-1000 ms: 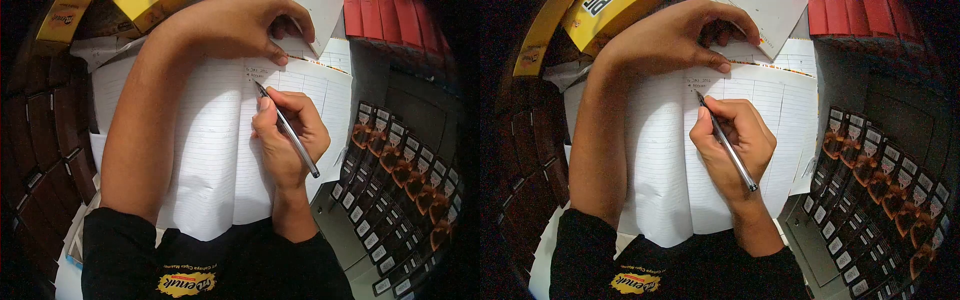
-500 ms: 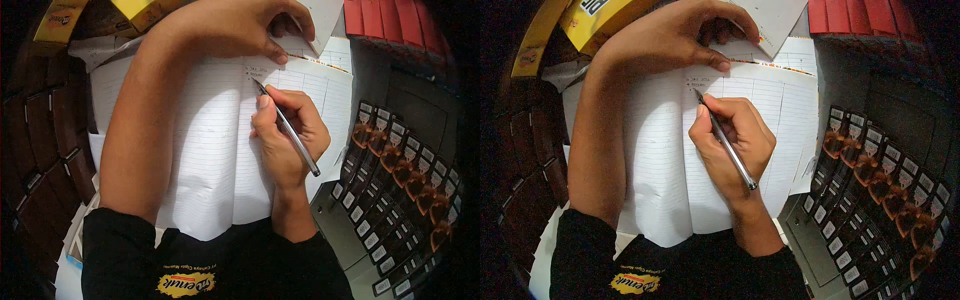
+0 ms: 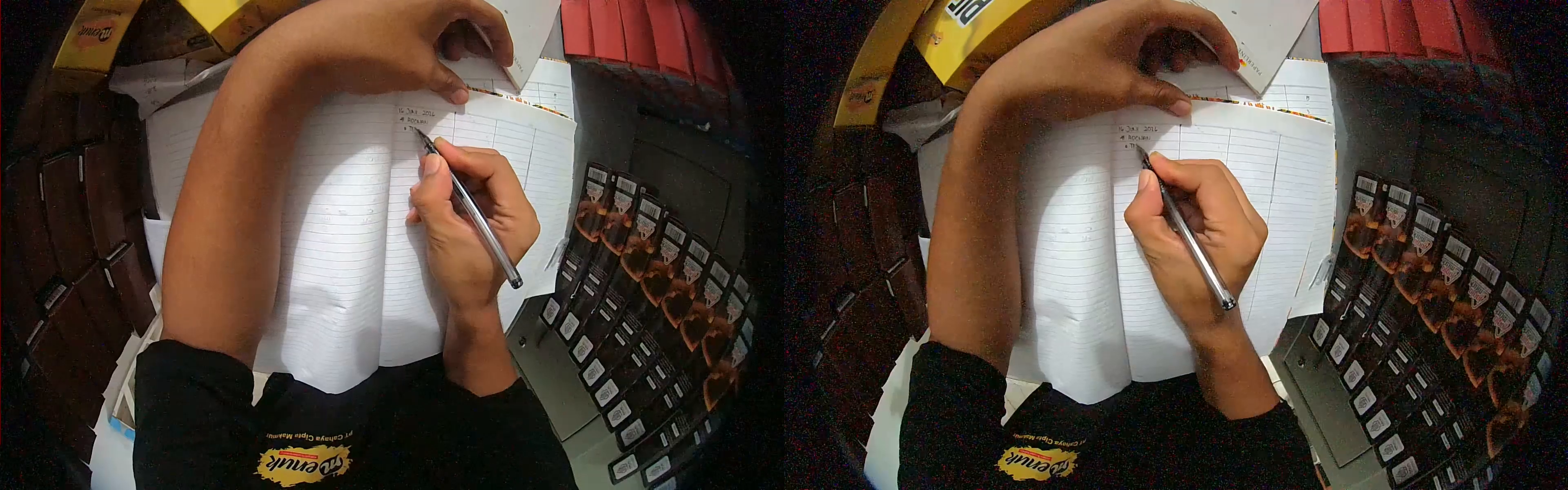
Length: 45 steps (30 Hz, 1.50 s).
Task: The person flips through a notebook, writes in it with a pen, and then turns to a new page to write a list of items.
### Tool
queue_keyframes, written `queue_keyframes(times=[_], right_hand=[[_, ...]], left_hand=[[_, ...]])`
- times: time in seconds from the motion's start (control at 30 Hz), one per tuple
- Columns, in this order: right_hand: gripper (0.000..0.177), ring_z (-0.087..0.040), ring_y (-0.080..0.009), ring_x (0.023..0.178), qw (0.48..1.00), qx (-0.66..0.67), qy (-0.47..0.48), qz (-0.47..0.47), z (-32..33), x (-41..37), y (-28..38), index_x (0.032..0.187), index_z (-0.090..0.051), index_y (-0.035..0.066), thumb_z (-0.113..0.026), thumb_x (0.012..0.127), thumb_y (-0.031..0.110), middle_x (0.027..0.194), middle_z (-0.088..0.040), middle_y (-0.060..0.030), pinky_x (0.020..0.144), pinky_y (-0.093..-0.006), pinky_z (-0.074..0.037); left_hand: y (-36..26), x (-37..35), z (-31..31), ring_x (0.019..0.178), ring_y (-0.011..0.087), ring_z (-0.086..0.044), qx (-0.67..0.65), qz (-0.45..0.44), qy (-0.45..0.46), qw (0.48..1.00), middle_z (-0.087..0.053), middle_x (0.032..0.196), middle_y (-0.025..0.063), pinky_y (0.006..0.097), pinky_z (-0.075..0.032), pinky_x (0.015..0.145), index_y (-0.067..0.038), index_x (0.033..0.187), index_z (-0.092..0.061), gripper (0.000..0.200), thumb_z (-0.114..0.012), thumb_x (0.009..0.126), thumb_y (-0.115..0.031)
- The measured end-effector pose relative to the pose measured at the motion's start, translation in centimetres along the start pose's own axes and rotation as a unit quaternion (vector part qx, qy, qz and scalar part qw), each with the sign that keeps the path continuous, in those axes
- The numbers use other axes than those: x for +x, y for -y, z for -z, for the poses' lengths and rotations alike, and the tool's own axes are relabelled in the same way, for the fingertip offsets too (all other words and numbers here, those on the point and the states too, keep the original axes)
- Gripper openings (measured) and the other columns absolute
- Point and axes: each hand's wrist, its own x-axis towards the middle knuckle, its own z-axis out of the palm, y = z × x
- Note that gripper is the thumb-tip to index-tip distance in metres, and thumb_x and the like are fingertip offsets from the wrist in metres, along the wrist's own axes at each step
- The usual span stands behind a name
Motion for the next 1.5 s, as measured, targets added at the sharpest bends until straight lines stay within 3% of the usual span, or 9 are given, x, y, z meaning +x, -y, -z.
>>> queue_keyframes(times=[0.27, 0.33, 0.87, 0.93, 1.03, 1.3, 1.4, 1.47, 1.5], right_hand=[[0.012, -0.068, -0.0108, 0.066, 1.000, 0.006, 0.001, 0.000, -0.1, 0.0, 0.0, 0.107, -0.070, -0.009, -0.070, 0.096, -0.007, 0.087, -0.071, -0.0112, 0.056, -0.0240, -0.058], [0.012, -0.068, -0.0109, 0.066, 1.000, 0.003, -0.002, -0.004, -0.1, -0.2, -0.1, 0.107, -0.069, -0.009, -0.070, 0.096, -0.007, 0.087, -0.071, -0.0114, 0.056, -0.0241, -0.058], [0.012, -0.068, -0.0112, 0.067, 1.000, 0.003, -0.015, 0.005, -0.2, -0.2, -0.1, 0.108, -0.069, -0.008, -0.071, 0.096, -0.006, 0.088, -0.071, -0.0114, 0.057, -0.0249, -0.059], [0.012, -0.068, -0.0113, 0.067, 1.000, 0.003, -0.014, 0.005, -0.2, -0.2, -0.1, 0.108, -0.069, -0.008, -0.071, 0.096, -0.006, 0.088, -0.071, -0.0114, 0.057, -0.0250, -0.059], [0.012, -0.068, -0.0116, 0.067, 1.000, -0.003, -0.013, 0.012, 0.0, -0.4, -0.1, 0.108, -0.069, -0.008, -0.070, 0.096, -0.007, 0.088, -0.071, -0.0113, 0.057, -0.0252, -0.059], [0.010, -0.069, -0.0118, 0.067, 1.000, -0.011, -0.002, 0.007, -0.1, -0.2, -0.2, 0.107, -0.068, -0.009, -0.069, 0.097, -0.006, 0.087, -0.071, -0.0121, 0.057, -0.0250, -0.059], [0.015, -0.060, -0.0039, 0.067, 0.998, 0.031, -0.050, -0.017, -0.4, -0.3, -0.1, 0.099, -0.073, -0.004, -0.078, 0.086, -0.006, 0.086, -0.070, -0.0069, 0.059, -0.0193, -0.049], [0.011, -0.069, -0.0114, 0.068, 1.000, -0.001, -0.013, -0.002, -0.2, -0.3, 0.0, 0.108, -0.068, -0.009, -0.069, 0.097, -0.006, 0.087, -0.071, -0.0121, 0.058, -0.0249, -0.060], [0.011, -0.069, -0.0114, 0.068, 1.000, -0.004, -0.013, -0.002, -0.1, -0.4, -0.1, 0.108, -0.068, -0.009, -0.069, 0.097, -0.006, 0.087, -0.071, -0.0121, 0.058, -0.0249, -0.060]], left_hand=[[-0.2, 0.0, 0.3, 0.126, 0.0275, -0.066, -0.015, 0.017, 0.010, 1.000, -0.068, 0.134, 0.0191, 0.0385, -0.052, 0.112, 0.002, 0.135, -0.062, 0.053, -0.083, 0.086, -0.003], [-1.1, -0.4, -0.2, 0.125, 0.0275, -0.067, 0.060, 0.010, -0.021, 0.998, -0.068, 0.134, 0.0194, 0.0386, -0.053, 0.112, 0.002, 0.134, -0.062, 0.053, -0.083, 0.086, -0.004], [-0.2, -0.1, -0.2, 0.126, 0.0283, -0.066, 0.036, 0.005, -0.018, 0.999, -0.068, 0.133, 0.0200, 0.0393, -0.052, 0.114, 0.003, 0.135, -0.061, 0.056, -0.084, 0.085, -0.005], [1.1, 0.7, -0.3, 0.125, 0.0278, -0.066, 0.014, 0.052, -0.025, 0.998, -0.069, 0.132, 0.0191, 0.0386, -0.052, 0.113, 0.003, 0.135, -0.061, 0.055, -0.084, 0.085, -0.005], [1.7, 0.6, 0.1, 0.124, 0.0270, -0.066, -0.014, -0.012, 0.005, 1.000, -0.069, 0.132, 0.0181, 0.0380, -0.052, 0.111, 0.002, 0.135, -0.062, 0.054, -0.084, 0.086, -0.005], [-0.9, -0.3, -0.4, 0.124, 0.0265, -0.066, 0.058, 0.013, -0.024, 0.998, -0.069, 0.131, 0.0170, 0.0381, -0.052, 0.111, 0.001, 0.134, -0.063, 0.053, -0.084, 0.086, -0.005], [-0.5, 0.5, 0.4, 0.124, 0.0267, -0.066, 0.032, 0.044, -0.001, 0.999, -0.069, 0.131, 0.0168, 0.0386, -0.051, 0.112, 0.001, 0.134, -0.063, 0.053, -0.084, 0.086, -0.006], [-0.7, 0.5, 0.4, 0.125, 0.0268, -0.065, 0.017, 0.074, 0.019, 0.997, -0.069, 0.132, 0.0166, 0.0388, -0.051, 0.113, 0.001, 0.134, -0.063, 0.053, -0.084, 0.086, -0.006], [-0.9, 0.0, 0.1, 0.125, 0.0265, -0.065, 0.046, 0.040, 0.002, 0.998, -0.069, 0.132, 0.0166, 0.0387, -0.051, 0.113, 0.001, 0.134, -0.063, 0.053, -0.084, 0.086, -0.006]])
